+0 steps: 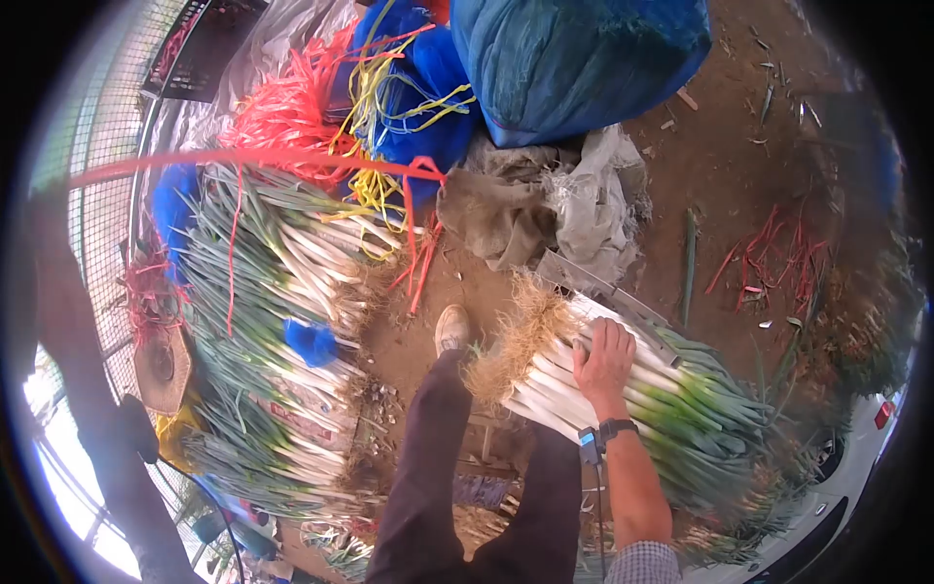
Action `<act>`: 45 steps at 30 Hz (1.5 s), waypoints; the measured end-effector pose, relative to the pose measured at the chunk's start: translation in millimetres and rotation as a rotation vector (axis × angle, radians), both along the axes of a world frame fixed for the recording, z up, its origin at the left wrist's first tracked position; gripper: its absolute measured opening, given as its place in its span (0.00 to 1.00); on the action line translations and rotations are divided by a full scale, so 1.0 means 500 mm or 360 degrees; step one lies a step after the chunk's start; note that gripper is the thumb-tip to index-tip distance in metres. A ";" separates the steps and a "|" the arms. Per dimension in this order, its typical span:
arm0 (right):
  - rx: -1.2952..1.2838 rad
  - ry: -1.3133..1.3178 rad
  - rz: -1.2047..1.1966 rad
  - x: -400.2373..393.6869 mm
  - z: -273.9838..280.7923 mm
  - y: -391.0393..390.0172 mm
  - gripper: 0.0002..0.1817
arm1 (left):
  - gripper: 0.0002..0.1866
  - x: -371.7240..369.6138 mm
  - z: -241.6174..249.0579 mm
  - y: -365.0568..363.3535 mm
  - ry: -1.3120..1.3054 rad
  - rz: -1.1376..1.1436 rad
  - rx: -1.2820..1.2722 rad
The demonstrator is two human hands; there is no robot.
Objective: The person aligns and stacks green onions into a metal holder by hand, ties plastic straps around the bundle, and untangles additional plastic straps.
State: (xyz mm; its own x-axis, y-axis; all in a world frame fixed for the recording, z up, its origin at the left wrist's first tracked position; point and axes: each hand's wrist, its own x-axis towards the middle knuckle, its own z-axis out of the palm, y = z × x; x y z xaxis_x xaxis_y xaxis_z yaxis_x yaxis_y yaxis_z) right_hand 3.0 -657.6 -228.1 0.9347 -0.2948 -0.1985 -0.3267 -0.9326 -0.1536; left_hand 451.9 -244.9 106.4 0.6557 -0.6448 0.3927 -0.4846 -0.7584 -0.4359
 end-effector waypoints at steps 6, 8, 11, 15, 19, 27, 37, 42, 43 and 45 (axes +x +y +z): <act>-0.0017 0.0054 -0.0039 -0.010 -0.004 -0.003 0.33 | 0.16 0.006 -0.133 -0.096 0.1349 -0.0052 -0.1855; 0.0004 0.0106 -0.0053 -0.012 -0.018 -0.005 0.33 | 0.15 -0.043 -0.276 -0.104 0.1772 0.0055 -0.2037; -0.0070 0.0171 -0.0086 -0.026 -0.033 -0.003 0.35 | 0.15 -0.211 -0.490 -0.168 0.2279 0.0173 -0.1815; -0.0126 0.0118 -0.0022 -0.022 -0.035 -0.003 0.35 | 0.20 -0.461 -0.611 -0.233 0.2077 -0.0047 -0.0973; -0.0138 0.0041 0.0025 -0.016 -0.034 -0.003 0.34 | 0.19 -0.556 -0.611 -0.103 0.2739 0.0550 -0.0980; -0.0123 0.0007 0.0039 -0.013 -0.024 0.002 0.30 | 0.18 -0.884 -0.572 0.439 0.2407 0.1717 -0.0793; 0.0129 0.0111 0.0019 -0.003 0.008 -0.042 0.22 | 0.19 -1.357 -0.372 0.462 0.2640 0.2262 -0.1550; 0.0048 0.0050 0.0101 0.002 0.038 -0.038 0.22 | 0.20 -1.464 -0.392 0.454 0.3014 0.2188 -0.1419; 0.0031 0.0074 0.0134 -0.001 0.040 -0.035 0.22 | 0.21 -1.449 -0.385 0.442 0.3012 0.2262 -0.1581; -0.0028 0.0076 0.0158 -0.023 0.014 -0.034 0.22 | 0.23 -1.420 -0.385 0.453 0.2998 0.2346 -0.1689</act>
